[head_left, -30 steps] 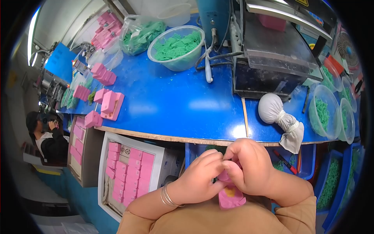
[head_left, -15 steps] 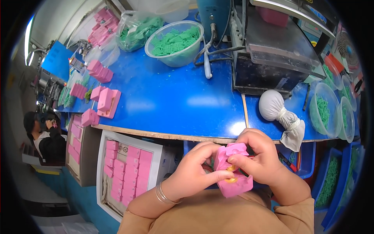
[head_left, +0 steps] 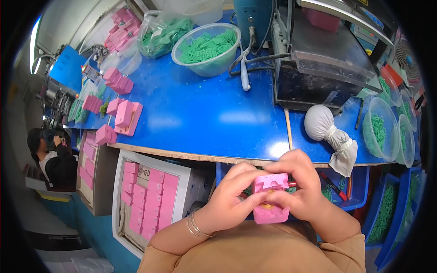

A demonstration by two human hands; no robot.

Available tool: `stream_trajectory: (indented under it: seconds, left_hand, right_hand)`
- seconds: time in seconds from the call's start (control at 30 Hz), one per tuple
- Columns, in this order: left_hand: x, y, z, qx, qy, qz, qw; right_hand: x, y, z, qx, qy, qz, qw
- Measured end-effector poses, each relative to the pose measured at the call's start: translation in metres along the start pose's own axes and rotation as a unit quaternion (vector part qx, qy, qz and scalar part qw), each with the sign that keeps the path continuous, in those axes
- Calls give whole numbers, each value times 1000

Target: Assembling small green decorative wax components into yellow inserts within pink silicone molds at a production workstation.

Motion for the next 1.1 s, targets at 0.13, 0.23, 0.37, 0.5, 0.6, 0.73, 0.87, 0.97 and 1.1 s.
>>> stream_trajectory:
  seconds: [0.13,0.23,0.37,0.5,0.6,0.73,0.87,0.97,1.1]
  left_hand:
    - [2,2,-4,-5,-15,-48,999]
    - [3,3,0,46,-17,-79,996]
    - [1,4,5,105,65,-57,991]
    - [2,0,12,201,102,-34,974]
    - [1,0,14,301,132,-6,945]
    - [4,-2,13,344,105,0,933]
    - [5,1,10,201,60,-22,977]
    - [5,1,8,116,55,-40,991]
    - [5,2,9,74,31,-13,997]
  right_hand:
    - [12,-17,-6,-284,-163,-47,944]
    - [19,-22,-13,-375,-293,157,866]
    - [20,-23,-10,-334,-317,184,868]
    - [18,-23,-12,-151,-177,162,959]
    - [15,-19,-10,-97,-160,162,969]
    - [17,-18,-8,-114,-199,181,956]
    - [12,-12,-11,-127,-173,103,971]
    - [9,-7,-8,-48,-83,56,994]
    - [10,-1,-6,-71,-57,4,996]
Point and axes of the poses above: each hand's wrist, its own x-axis away from the middle knuckle, its own y-axis out of the back of the hand, z = x × y, the point moved 3 cm from there along -x, towards the middle knuckle, and after that the axes turned 11 degrees about z, right-handed, at the moved point
